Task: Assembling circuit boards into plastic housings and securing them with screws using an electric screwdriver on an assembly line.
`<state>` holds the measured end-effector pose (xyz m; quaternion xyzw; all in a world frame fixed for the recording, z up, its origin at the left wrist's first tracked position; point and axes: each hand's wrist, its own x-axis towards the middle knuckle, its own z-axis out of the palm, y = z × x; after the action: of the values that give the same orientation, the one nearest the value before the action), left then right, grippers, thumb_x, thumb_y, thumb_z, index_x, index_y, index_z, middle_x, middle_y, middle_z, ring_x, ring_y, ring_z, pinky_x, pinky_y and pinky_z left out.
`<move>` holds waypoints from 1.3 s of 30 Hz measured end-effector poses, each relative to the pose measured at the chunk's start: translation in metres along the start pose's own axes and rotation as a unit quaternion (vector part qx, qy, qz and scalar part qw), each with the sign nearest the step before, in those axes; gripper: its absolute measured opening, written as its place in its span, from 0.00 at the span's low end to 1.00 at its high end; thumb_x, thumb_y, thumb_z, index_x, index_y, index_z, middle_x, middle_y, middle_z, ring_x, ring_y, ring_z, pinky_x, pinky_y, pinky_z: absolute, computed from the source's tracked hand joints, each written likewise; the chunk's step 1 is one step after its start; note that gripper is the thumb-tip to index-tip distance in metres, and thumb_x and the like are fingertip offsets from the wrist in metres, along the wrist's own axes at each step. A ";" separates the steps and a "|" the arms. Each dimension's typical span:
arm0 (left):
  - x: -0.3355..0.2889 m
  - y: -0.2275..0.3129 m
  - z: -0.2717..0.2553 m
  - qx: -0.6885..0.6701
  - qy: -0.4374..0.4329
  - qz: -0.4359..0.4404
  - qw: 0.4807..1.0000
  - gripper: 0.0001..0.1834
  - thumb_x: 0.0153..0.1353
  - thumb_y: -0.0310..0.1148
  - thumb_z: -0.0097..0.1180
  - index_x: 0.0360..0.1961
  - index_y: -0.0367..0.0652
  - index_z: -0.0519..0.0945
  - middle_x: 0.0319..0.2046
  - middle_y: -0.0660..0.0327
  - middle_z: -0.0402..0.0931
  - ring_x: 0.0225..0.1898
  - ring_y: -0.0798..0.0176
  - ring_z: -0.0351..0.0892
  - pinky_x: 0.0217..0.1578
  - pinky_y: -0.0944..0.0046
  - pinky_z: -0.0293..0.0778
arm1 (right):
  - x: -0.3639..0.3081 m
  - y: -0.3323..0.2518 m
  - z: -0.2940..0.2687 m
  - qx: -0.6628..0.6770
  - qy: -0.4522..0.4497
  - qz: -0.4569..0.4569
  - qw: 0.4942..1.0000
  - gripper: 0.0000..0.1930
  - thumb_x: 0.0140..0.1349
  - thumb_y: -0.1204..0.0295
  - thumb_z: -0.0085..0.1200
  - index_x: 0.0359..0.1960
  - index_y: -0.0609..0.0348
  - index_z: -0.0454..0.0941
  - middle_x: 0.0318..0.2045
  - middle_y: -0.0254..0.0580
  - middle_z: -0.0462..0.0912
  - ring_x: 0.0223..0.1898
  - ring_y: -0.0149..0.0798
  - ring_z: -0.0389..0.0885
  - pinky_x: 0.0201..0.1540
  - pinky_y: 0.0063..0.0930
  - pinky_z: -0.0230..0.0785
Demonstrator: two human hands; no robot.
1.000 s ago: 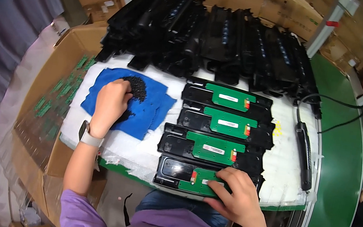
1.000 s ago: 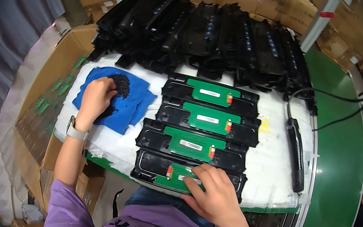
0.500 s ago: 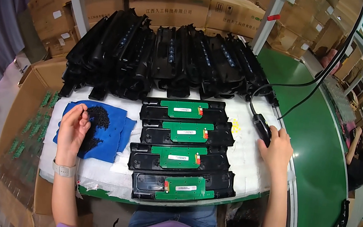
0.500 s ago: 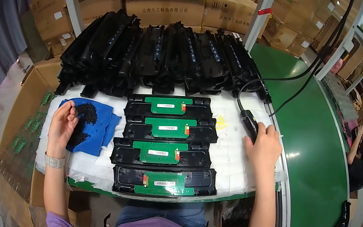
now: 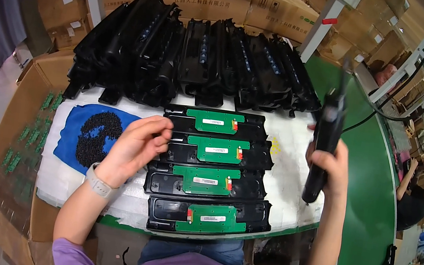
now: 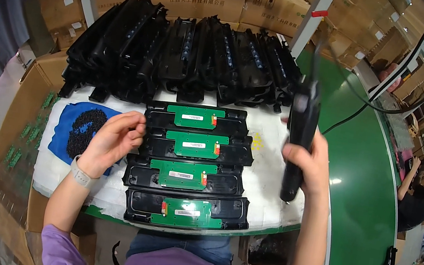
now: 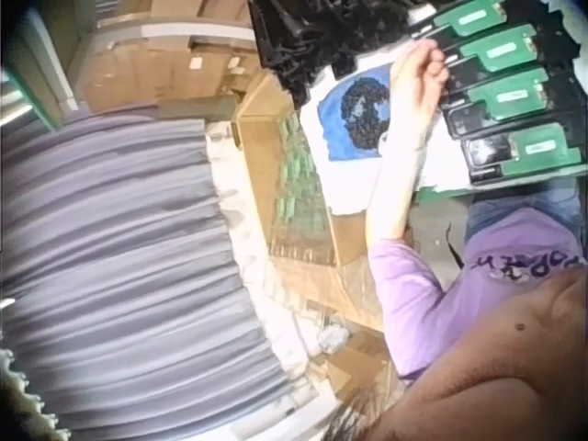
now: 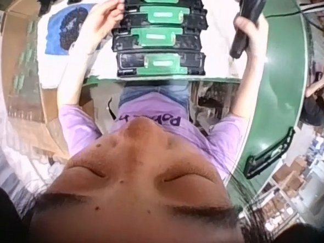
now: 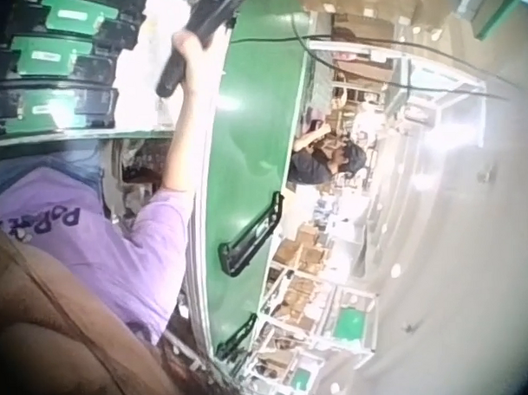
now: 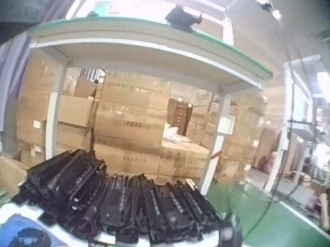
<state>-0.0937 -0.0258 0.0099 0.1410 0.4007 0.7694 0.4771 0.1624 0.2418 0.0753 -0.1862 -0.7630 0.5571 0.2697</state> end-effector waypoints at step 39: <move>0.003 -0.031 0.023 0.117 -0.009 0.029 0.993 0.08 0.57 0.22 0.59 0.38 0.35 0.78 0.30 0.61 0.79 0.26 0.79 0.71 0.25 0.79 0.64 | 0.084 -0.030 0.135 0.466 -0.234 -0.219 0.824 0.24 0.64 0.51 0.42 0.52 0.55 0.67 0.18 0.29 0.67 0.15 0.27 0.64 0.29 0.27 0.64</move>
<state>-0.0621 -0.0050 0.0007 0.2144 0.4793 0.7292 0.4389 0.0137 0.1807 0.0896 0.2699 -0.4730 0.7996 0.2532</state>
